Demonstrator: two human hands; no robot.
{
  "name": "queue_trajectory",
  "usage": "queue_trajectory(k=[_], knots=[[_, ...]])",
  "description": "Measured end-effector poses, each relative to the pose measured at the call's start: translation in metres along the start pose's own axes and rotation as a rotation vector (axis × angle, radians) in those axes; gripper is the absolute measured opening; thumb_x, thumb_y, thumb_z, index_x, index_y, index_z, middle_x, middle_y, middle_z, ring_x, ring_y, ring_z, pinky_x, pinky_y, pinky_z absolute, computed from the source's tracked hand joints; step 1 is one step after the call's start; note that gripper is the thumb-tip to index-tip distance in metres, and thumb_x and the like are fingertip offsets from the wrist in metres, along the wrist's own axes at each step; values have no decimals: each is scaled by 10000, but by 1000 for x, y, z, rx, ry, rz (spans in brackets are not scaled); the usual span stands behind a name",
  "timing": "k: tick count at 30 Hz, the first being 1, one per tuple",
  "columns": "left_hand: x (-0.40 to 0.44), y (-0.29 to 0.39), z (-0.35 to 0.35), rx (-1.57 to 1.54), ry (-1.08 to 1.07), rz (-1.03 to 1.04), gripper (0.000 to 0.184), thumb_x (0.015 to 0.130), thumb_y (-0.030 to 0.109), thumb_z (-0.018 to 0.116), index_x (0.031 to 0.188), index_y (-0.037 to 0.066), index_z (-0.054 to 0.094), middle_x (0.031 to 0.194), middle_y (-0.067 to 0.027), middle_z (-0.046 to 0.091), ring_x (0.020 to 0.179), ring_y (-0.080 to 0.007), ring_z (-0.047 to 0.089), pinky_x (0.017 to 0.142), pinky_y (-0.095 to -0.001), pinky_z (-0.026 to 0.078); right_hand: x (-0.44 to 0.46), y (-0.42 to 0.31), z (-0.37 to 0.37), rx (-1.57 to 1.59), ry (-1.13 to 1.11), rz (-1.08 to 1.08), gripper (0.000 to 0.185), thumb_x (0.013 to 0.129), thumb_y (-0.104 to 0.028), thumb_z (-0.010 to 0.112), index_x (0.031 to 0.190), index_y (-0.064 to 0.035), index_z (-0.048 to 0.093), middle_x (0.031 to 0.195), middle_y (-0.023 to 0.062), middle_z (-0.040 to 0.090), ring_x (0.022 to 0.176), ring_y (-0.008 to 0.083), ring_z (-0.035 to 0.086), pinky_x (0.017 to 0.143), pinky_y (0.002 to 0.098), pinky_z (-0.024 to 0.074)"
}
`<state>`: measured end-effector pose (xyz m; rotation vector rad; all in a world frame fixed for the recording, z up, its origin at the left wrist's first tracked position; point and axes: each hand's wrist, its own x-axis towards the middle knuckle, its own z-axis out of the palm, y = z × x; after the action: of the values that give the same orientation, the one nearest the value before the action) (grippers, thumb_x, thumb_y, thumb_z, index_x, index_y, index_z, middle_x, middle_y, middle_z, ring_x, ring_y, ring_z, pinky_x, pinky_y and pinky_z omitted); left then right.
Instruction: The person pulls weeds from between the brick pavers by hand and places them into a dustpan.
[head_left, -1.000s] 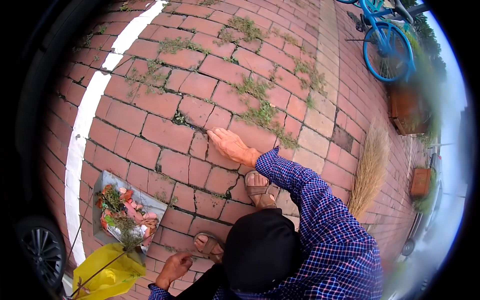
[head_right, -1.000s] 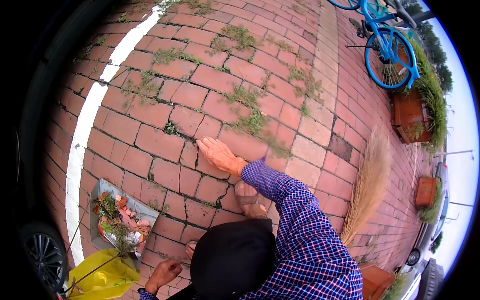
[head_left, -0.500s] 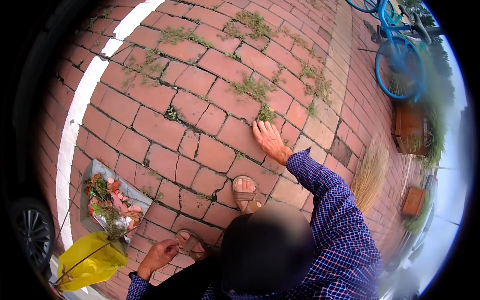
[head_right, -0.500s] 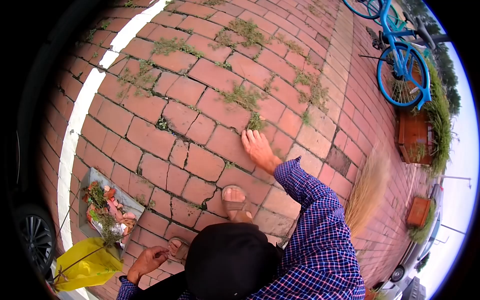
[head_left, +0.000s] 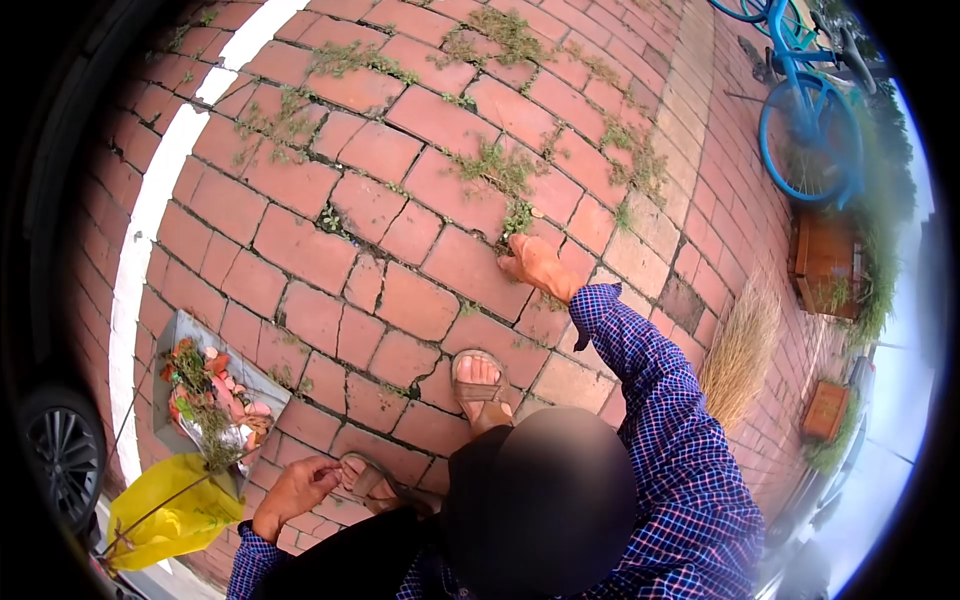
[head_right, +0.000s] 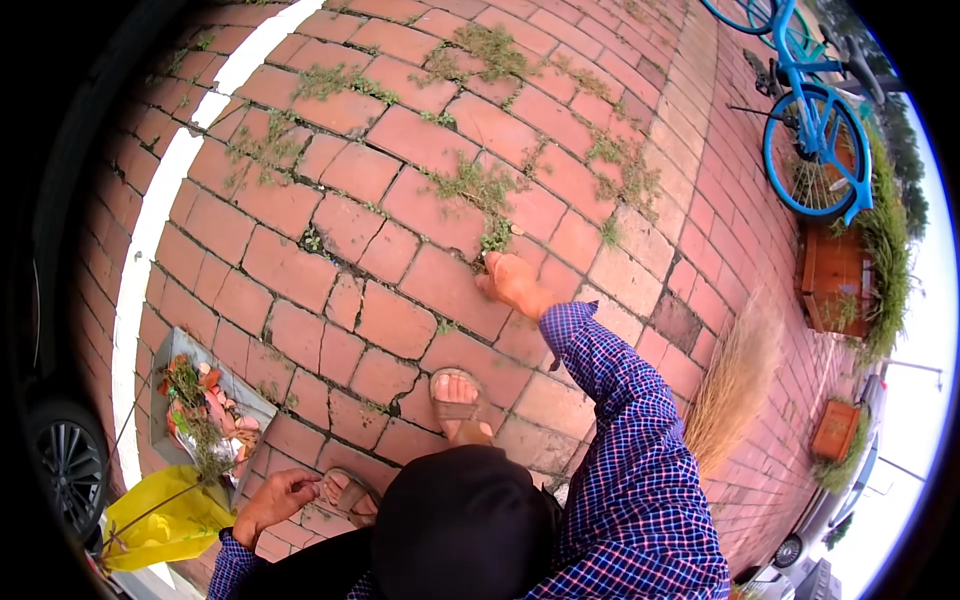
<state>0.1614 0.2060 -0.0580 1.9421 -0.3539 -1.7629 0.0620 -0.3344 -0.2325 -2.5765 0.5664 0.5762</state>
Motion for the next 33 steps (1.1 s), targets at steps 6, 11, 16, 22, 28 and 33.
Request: queue_trajectory(k=[6,11,16,22,28,33], knots=[[3,-7,-1,20,33,33,308,972,156,673,1166,-82,695,960,-174,746,868,-195,708,785,-319,567,14,-23,-21,-171,-79,34,379,878,-388,719,998,-33,667,852,196,704,839,370,704,756,471,562],[6,-3,-6,64,39,49,364,991,233,655,1156,-89,694,951,-202,740,860,-231,716,769,-343,564,21,-39,-29,-316,-70,-39,384,880,-338,713,1065,-3,685,1039,221,726,1005,395,704,860,468,550],[8,15,-12,68,40,65,447,1007,334,651,1155,-86,692,926,-236,726,842,-290,718,756,-372,559,27,-32,-26,-246,-173,49,383,884,-325,703,1087,-1,681,1041,240,719,1042,399,699,873,473,552],[16,12,-14,133,29,132,513,1029,416,604,1088,-86,691,876,-259,697,799,-347,697,719,-410,538,28,-22,-28,-176,-256,34,456,919,-385,676,1061,47,651,1007,263,707,985,393,699,813,470,543],[19,15,-16,135,28,162,522,1039,423,575,1057,-87,684,857,-256,684,785,-369,680,719,-425,526,32,-30,-37,25,-334,142,553,914,-477,703,1014,64,646,822,217,643,760,328,622,690,477,477],[24,11,-17,180,12,159,497,1023,393,600,1091,-92,680,938,-280,701,861,-396,700,755,-437,543,41,24,17,-47,-219,-66,483,1007,-415,563,1015,52,686,948,254,697,879,410,687,740,474,530]])
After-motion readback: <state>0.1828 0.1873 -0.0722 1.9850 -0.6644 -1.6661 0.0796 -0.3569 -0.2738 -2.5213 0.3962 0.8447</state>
